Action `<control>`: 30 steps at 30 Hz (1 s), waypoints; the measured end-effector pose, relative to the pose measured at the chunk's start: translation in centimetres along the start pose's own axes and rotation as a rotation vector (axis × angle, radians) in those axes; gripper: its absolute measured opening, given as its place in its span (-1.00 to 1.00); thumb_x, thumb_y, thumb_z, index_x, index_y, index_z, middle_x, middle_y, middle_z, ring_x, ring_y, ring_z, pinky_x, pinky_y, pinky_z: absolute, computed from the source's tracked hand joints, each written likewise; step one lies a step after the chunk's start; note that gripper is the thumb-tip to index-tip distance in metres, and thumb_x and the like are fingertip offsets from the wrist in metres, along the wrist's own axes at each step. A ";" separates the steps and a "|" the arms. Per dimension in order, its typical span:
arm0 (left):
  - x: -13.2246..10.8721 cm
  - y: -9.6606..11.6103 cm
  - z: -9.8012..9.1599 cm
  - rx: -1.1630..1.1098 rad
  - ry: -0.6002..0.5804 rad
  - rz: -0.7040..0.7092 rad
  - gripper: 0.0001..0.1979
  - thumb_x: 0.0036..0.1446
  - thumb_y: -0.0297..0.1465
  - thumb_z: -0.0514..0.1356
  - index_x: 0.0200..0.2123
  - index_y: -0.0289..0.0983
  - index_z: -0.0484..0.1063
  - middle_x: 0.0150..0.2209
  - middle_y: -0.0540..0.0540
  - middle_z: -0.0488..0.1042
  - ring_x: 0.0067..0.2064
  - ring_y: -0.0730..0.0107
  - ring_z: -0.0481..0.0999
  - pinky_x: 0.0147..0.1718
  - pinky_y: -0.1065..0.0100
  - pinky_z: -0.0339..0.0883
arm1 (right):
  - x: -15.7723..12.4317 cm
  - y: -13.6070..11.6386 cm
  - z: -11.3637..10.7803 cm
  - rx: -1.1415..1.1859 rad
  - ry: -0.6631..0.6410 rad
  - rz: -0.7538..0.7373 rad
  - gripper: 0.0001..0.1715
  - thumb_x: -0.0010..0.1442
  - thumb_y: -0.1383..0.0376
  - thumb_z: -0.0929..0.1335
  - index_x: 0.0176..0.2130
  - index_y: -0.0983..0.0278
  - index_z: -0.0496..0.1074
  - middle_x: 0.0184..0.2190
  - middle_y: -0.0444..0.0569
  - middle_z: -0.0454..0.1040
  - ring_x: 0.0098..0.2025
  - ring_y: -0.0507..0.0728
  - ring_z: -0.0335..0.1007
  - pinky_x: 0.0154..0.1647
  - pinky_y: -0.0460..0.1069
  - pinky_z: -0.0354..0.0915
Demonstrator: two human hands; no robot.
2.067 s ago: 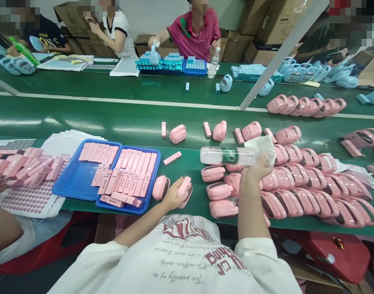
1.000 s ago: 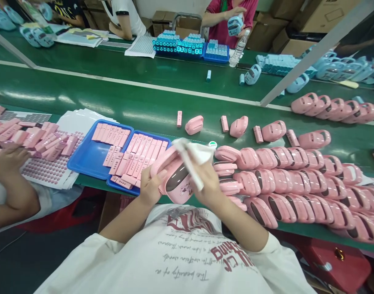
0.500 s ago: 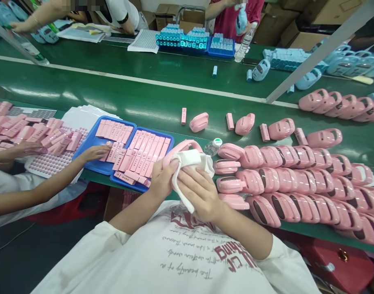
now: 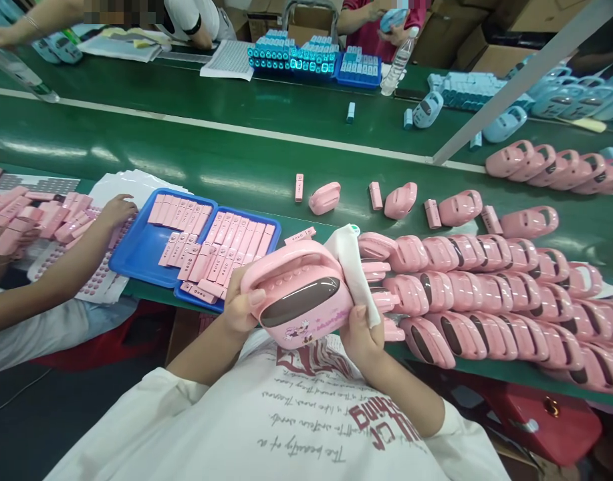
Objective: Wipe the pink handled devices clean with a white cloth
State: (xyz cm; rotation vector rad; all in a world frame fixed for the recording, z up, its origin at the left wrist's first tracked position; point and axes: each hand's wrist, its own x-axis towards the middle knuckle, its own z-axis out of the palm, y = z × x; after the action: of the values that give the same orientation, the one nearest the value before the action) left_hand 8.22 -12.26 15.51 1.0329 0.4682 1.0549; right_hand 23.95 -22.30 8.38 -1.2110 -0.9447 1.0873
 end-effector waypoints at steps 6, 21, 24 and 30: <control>0.5 -0.1 0.0 0.001 -0.079 -0.041 -0.57 -0.01 -0.15 0.21 -0.12 -0.24 0.58 -0.01 -0.22 0.53 0.07 -0.12 0.46 0.07 -0.03 0.30 | 1.5 -3.5 0.3 0.071 0.072 0.020 -0.37 0.20 -0.10 0.28 0.10 0.21 0.40 -0.03 0.04 0.53 0.17 0.27 0.33 0.19 0.18 0.27; -0.3 -2.9 -1.2 0.391 0.053 -0.173 -0.24 -0.21 -0.26 0.44 0.11 -0.17 0.29 0.06 -0.18 0.40 0.06 0.05 0.42 -0.02 0.19 0.35 | 9.2 -4.0 1.0 0.438 0.148 0.274 -0.71 -0.22 0.30 0.44 -0.36 0.21 0.48 -0.50 -0.21 0.53 -0.42 0.09 0.46 -0.31 0.00 0.39; -0.8 -2.8 -1.5 0.478 0.047 -0.268 -0.17 -0.25 -0.36 0.45 0.15 -0.20 0.27 0.07 -0.20 0.42 0.06 0.00 0.44 0.00 0.17 0.35 | 9.5 -3.5 0.5 0.433 0.147 0.230 -0.75 -0.15 0.25 0.42 -0.35 0.21 0.50 -0.45 -0.18 0.55 -0.38 0.11 0.47 -0.27 0.02 0.39; 0.2 -1.7 -0.8 0.797 0.031 -0.202 -0.18 -0.33 -0.37 0.46 0.11 -0.18 0.38 0.05 -0.16 0.47 0.05 -0.06 0.45 0.06 0.11 0.29 | 10.1 -4.7 0.6 -0.232 -0.004 -0.107 -0.63 0.24 0.08 0.27 -0.35 0.24 0.54 -0.33 -0.03 0.58 -0.24 0.17 0.47 -0.15 0.07 0.34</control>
State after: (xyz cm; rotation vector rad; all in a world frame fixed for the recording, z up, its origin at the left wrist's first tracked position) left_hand 8.54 -11.89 13.64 1.6232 1.0430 0.6994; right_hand 26.31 -12.47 13.07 -1.3294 -1.1500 0.9137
